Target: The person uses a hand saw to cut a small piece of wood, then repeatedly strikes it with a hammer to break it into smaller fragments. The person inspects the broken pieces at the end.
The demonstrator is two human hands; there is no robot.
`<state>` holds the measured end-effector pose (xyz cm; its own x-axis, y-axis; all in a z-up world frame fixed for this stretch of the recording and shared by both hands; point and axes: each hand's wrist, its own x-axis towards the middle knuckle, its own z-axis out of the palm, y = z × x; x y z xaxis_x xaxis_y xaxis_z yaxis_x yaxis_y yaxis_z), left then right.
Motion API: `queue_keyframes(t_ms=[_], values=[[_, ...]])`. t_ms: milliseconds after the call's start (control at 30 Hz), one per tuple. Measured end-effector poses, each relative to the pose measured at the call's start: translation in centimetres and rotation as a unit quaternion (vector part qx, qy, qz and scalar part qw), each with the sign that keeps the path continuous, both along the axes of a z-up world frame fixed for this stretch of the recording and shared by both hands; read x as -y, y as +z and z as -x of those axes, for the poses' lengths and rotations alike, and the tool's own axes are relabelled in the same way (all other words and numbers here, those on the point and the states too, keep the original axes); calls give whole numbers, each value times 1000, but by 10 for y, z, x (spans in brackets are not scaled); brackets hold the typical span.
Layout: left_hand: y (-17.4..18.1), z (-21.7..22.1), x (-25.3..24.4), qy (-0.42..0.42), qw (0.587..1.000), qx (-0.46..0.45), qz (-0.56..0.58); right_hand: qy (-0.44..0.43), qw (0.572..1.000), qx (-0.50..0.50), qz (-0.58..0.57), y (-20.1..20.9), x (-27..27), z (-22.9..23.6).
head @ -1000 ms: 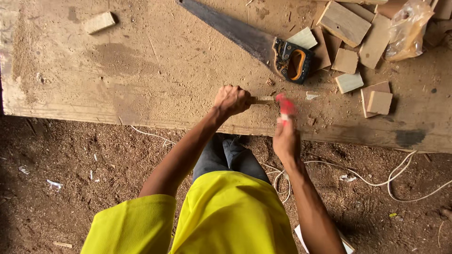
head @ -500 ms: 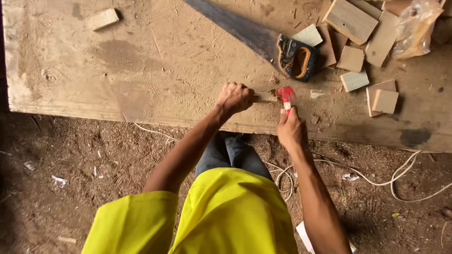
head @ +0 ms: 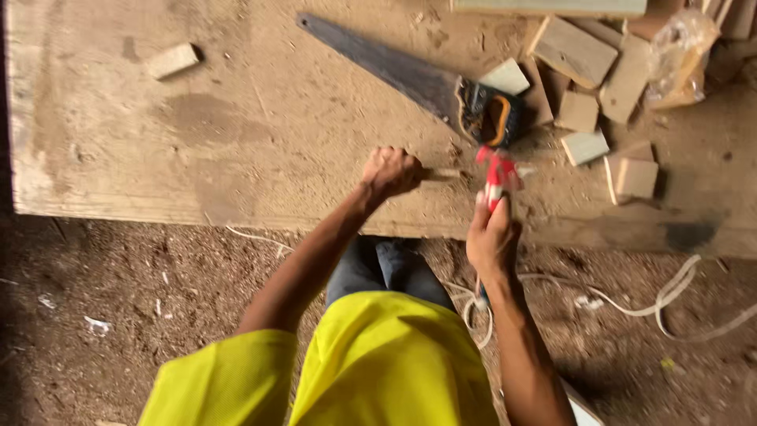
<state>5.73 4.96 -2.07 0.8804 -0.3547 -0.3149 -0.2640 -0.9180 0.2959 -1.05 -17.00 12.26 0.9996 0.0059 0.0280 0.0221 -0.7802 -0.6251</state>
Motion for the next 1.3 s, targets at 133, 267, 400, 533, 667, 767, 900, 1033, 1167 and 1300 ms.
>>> queue_keyframes(t_ms=[133, 267, 400, 533, 667, 767, 900, 1033, 1167, 1300], values=[[-3, 7, 2, 37, 997, 25, 59, -67, 974, 146, -162, 15, 3, 7], [-3, 5, -1, 12, 988, 151, 30, -96, 969, -229, 15, 11, -15, -12], [-6, -13, -3, 48, 996, -13, 77, -11, 999, -25, 31, 23, 1, -31], [-5, 5, 0, 19, 993, 93, 64, -36, 989, 112, -84, 36, 9, -17], [2, 4, 1, 27, 997, 15, 64, -43, 998, 25, 32, 16, -19, -18], [3, 0, -4, 53, 994, 9, 90, -64, 959, -274, 33, -1, -6, -17], [-4, 8, 0, 20, 984, 163, 76, 5, 998, 39, -42, -18, 22, -6], [-2, -7, -3, 35, 997, 12, 68, -31, 991, -127, -19, -26, -2, -15], [-3, 8, -3, 37, 992, 108, 46, -25, 965, -256, 50, -1, -12, -10], [-8, 1, 2, 58, 994, 24, 93, -12, 994, -101, -33, 30, 5, -21]])
